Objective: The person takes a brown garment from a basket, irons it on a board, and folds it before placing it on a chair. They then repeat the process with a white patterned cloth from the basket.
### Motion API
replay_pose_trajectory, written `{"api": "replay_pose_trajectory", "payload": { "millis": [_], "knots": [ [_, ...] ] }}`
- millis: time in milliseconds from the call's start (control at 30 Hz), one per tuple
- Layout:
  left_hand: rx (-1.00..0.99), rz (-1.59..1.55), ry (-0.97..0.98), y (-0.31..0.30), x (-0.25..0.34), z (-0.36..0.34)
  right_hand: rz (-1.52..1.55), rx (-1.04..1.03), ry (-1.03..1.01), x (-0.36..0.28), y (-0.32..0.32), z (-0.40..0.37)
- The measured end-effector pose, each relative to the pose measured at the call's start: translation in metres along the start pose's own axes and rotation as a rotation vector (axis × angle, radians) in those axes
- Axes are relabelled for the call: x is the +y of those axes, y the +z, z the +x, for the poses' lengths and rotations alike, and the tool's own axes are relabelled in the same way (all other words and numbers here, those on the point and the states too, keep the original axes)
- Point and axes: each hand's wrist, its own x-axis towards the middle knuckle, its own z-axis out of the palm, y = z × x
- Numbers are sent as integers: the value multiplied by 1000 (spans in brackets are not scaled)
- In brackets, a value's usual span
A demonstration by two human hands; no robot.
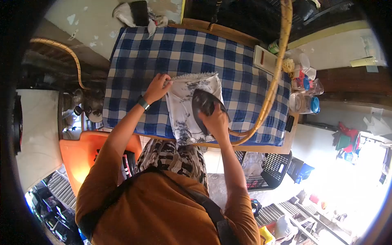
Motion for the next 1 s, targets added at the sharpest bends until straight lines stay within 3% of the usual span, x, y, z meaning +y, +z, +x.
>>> {"api": "replay_pose_trajectory", "payload": {
  "millis": [67, 100, 167, 300, 400, 500, 600, 667, 767, 833, 900, 967, 1000],
  "knots": [
    [-54, -105, -51, 2, -7, -11, -117, -107, -241, 10, 0, -24],
    [-136, -142, -100, 3, -10, -11, -120, -109, -247, 3, 0, -31],
    [-211, -180, -153, 6, -13, -15, -348, -568, -224, -12, 4, -42],
    [-69, -239, -274, 7, -14, -15, -436, -605, -307, -32, 19, -27],
    [166, -214, -288, -9, -8, -20, -316, -503, -373, -61, 27, 36],
    [310, -235, -409, -30, 4, -39, -330, -485, -391, -100, 21, 106],
    [373, -124, -376, -41, 15, -80, -313, -391, -449, -110, 22, 139],
    [407, -58, -405, -50, 20, -113, -308, -258, -644, -104, 22, 142],
    [487, -24, -584, -55, 21, -182, -256, -202, -696, -79, -14, 85],
    [543, -85, -754, -56, 24, -230, -245, -412, -600, -45, -24, 47],
    [650, -242, -757, -45, 19, -284, -345, -565, -565, -9, -27, 7],
    [593, -119, -943, -43, 38, -308, -438, -672, -746, 41, -16, -19],
    [610, -118, -942, -31, 43, -316, -444, -668, -762, 44, -23, -14]
  ]
}}
